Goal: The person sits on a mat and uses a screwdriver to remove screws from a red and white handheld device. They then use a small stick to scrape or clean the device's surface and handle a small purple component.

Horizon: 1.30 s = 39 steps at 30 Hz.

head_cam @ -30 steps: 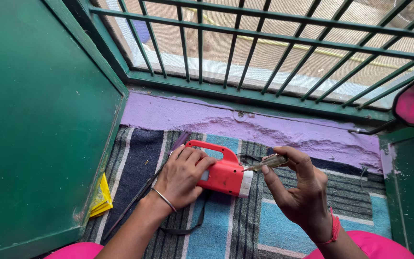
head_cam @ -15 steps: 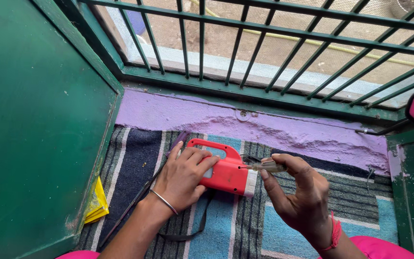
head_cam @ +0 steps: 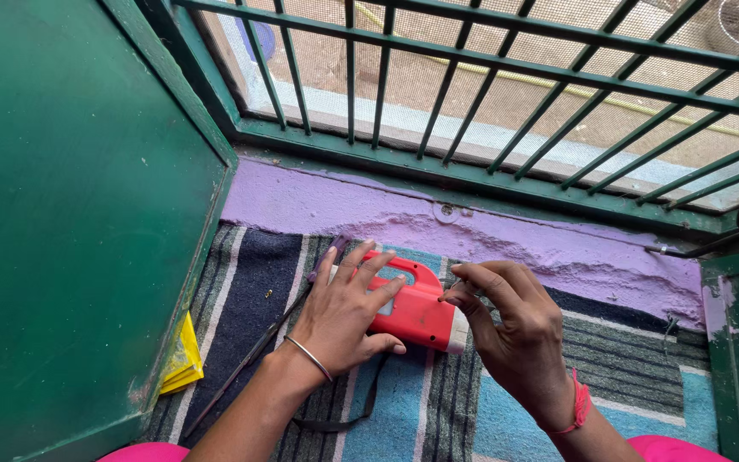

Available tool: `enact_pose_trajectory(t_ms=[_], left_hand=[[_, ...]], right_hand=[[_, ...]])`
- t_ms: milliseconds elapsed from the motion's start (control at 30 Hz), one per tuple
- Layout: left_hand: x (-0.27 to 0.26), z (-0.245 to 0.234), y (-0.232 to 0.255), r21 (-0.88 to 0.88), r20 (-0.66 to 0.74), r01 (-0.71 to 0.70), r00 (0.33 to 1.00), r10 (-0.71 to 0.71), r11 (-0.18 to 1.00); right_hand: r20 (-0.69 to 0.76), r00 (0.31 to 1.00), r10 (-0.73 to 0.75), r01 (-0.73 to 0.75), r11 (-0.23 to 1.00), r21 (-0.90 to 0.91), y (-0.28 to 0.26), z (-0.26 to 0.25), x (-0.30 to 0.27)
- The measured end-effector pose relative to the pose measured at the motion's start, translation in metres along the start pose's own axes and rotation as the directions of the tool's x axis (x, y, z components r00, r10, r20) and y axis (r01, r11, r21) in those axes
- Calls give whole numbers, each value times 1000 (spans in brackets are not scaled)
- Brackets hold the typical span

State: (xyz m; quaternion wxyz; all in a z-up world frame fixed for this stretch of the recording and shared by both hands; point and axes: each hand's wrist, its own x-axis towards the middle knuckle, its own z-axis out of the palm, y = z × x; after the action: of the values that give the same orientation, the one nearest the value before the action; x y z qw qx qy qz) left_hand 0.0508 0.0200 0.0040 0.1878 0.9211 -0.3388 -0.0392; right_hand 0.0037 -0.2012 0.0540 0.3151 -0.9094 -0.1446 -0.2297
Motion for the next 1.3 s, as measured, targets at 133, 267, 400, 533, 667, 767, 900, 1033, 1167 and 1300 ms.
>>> enact_pose_trajectory(t_ms=[133,267,400,533,667,767,900,1033,1167,1300], left_hand=[[2,10,-2,12,-14,-3,1000,3,1000],[2,18,-4,19,-53,-20,998,21,1000],[1,20,-5,14,-6,7,1000,-7,1000],[2,19,-4,10,6,16,1000,-16,1000],[2,19,-4,11,24,30,999,-31,999],[2,19,-5,9,-5,12,1000,-12,1000],[2,19,-5,9,3,17,1000,-17,1000],[4,18,-3,32,24,30,999,-31,999],[4,17,-3,21,54,55,997,-56,998],[4,18,-3,1,17,37,999,-37,999]], right_hand=[[67,997,24,-33,990,137,0,0,3],[134,989,56,-92,956,279,2,-2,4],[115,993,42,-72,959,274,4,1,1],[135,974,184,-218,925,312,8,5,-2],[178,943,281,-331,843,424,14,7,-5],[251,917,311,-399,697,596,21,10,-6],[309,904,296,-428,631,647,35,7,-4],[433,871,234,-479,599,641,41,5,-4],[408,894,185,-422,652,630,38,3,0],[325,934,147,-308,793,526,29,-6,4]])
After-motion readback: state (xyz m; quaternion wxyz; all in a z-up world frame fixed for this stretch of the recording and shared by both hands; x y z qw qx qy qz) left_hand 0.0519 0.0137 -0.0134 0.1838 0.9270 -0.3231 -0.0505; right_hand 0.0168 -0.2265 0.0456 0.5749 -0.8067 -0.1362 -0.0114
